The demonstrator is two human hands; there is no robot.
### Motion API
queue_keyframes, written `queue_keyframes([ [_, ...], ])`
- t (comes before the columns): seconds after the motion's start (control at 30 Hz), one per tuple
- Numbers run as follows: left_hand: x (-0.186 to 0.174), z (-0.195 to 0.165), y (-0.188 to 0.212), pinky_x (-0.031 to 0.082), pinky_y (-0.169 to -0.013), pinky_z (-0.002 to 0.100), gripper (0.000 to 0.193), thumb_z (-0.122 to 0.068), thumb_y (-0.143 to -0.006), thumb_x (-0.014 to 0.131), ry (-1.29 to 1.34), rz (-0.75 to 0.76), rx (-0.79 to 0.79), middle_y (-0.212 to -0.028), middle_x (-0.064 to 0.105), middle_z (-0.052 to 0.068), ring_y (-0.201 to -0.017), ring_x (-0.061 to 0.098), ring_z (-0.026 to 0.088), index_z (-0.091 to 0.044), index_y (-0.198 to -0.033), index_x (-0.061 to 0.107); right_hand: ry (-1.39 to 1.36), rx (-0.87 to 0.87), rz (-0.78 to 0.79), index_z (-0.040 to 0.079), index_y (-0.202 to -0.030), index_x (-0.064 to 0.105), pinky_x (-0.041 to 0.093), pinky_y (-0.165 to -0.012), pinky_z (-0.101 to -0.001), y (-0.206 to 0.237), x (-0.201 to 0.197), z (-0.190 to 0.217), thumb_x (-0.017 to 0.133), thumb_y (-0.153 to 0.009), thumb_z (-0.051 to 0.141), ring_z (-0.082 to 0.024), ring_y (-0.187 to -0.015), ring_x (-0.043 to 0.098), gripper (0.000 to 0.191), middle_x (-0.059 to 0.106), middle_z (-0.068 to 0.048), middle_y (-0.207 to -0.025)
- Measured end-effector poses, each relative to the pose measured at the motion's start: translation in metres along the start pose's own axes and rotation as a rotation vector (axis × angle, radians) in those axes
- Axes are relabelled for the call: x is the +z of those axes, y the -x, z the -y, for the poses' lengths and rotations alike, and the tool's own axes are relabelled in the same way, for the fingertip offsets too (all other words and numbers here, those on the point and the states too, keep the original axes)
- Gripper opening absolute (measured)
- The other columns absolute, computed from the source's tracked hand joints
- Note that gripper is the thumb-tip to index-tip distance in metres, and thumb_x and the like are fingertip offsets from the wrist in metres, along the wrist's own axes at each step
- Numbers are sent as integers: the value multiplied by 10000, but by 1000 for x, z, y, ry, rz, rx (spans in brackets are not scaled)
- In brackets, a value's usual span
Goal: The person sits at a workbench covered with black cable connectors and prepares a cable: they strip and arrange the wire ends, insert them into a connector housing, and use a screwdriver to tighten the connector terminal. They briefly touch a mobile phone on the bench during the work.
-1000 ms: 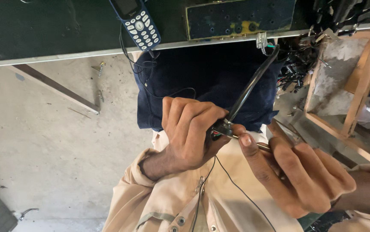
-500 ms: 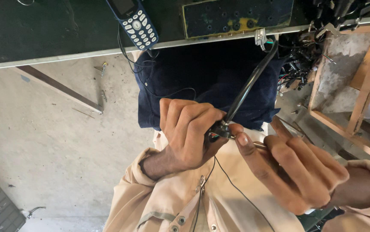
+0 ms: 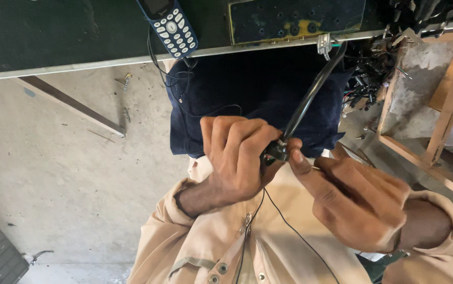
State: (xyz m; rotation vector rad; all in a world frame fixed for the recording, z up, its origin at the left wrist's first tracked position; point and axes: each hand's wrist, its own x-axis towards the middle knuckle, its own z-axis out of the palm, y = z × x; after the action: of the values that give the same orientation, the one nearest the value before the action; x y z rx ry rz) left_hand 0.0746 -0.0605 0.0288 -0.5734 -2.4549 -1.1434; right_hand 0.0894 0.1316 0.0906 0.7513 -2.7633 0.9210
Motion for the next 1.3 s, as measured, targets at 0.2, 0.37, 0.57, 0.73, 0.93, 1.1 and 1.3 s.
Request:
queue_keyframes([
  [0.2,11,5,2,401,-812,426,445,-188,-933,913,56,-19,-14,-1048,633,66,-909,598,260,-18,-1161,571,-150,125,17,9,-1220,715,539,-619,-295,-6,5,6,662,-752,-241,-223,-679,648,533,673,-128,-859],
  [0.37,15,6,2,406,-813,427,465,-209,-910,917,115,-45,-30,-1051,619,71,-910,588,260,-36,-1157,562,-262,210,48,-46,-1166,713,522,-562,-261,-13,-1,5,662,-775,-220,-176,-654,676,431,705,-155,-833],
  [0.57,16,7,2,422,-792,408,475,-227,-892,911,219,-48,-61,-1046,612,76,-931,572,270,-46,-1151,555,-204,287,48,-79,-1053,684,565,-588,-248,5,-28,-7,702,-877,-134,-185,-713,744,186,719,-190,-830],
  [0.73,15,7,4,427,-795,401,487,-256,-873,912,227,-68,-58,-1006,613,76,-909,553,266,-32,-1123,560,-224,284,145,-88,-1039,690,541,-551,-237,11,-31,-11,746,-839,-93,-183,-682,749,208,746,-173,-853],
  [0.93,12,5,4,427,-806,407,465,-298,-895,885,193,-57,-26,-987,613,78,-905,550,266,-23,-1101,571,-163,358,142,-38,-924,714,525,-552,-254,12,-25,-8,766,-857,-58,-154,-630,722,87,742,-93,-782],
  [1.1,12,4,3,421,-797,411,455,-322,-902,873,168,-62,-4,-974,611,74,-893,557,259,-28,-1082,575,-170,330,133,-37,-922,712,524,-559,-251,16,-26,-7,752,-848,-48,-149,-616,704,85,737,-92,-790],
  [1.3,13,5,4,408,-788,413,455,-326,-904,876,145,-74,10,-979,608,73,-892,561,258,-34,-1074,572,-118,262,171,-31,-925,717,494,-528,-263,13,-26,-8,776,-821,-35,-147,-565,666,119,728,-95,-761],
])
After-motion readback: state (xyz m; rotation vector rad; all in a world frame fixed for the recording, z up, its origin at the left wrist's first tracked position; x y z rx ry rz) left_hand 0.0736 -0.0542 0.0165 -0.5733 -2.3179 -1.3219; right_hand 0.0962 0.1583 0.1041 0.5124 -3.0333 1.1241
